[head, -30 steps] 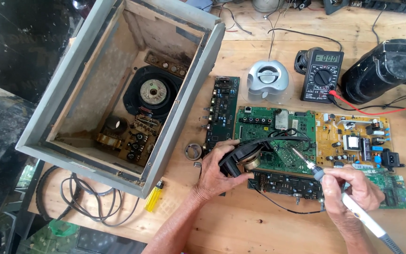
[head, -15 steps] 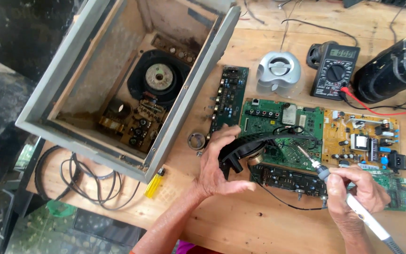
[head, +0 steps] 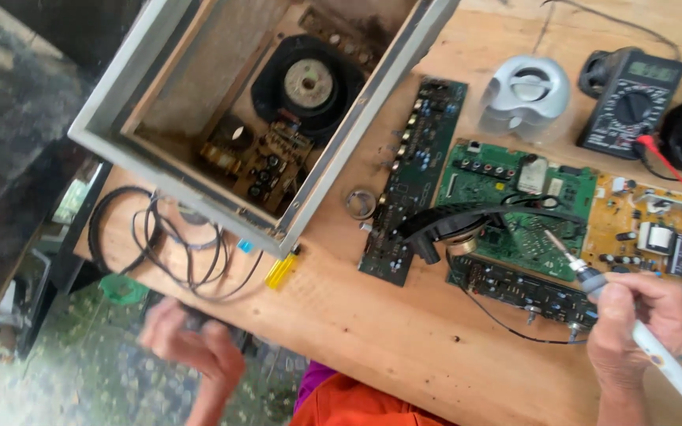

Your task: Soldering components and wires on circuit boards and inspecting a speaker.

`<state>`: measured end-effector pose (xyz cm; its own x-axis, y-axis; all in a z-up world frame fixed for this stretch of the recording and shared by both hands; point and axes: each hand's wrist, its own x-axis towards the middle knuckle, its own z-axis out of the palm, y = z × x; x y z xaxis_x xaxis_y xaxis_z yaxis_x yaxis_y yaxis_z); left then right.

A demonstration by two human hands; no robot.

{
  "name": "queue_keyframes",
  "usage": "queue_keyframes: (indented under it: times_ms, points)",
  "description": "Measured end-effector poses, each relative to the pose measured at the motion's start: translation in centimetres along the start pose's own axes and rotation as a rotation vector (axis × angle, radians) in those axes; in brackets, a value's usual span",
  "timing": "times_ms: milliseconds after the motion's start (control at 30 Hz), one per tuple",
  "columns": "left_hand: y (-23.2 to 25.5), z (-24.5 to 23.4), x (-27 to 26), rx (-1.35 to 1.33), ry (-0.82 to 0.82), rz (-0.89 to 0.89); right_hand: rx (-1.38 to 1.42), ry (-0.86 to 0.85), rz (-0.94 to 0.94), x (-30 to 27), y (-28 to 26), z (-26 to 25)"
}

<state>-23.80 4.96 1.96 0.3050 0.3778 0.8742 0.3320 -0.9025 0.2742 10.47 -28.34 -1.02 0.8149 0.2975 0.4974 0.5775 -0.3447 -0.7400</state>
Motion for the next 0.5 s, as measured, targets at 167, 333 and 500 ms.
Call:
queue_keyframes:
  times_ms: [167,333,500]
  points:
    - [-10.2,-3.5,-9.7,0.579,0.015,-1.035,-0.008,-0.132,0.152,-0.1,4.9,-1.2]
    - [-15.2,-4.4,-14.1,0.736,-0.712,-1.526,0.117,-0.042,0.054,-0.4,1.0,0.0]
    - [-21.9,-5.1,-15.3,0.685,-0.962,-1.639,0.075,-0.030,0.088,-1.5,4.2,-0.3]
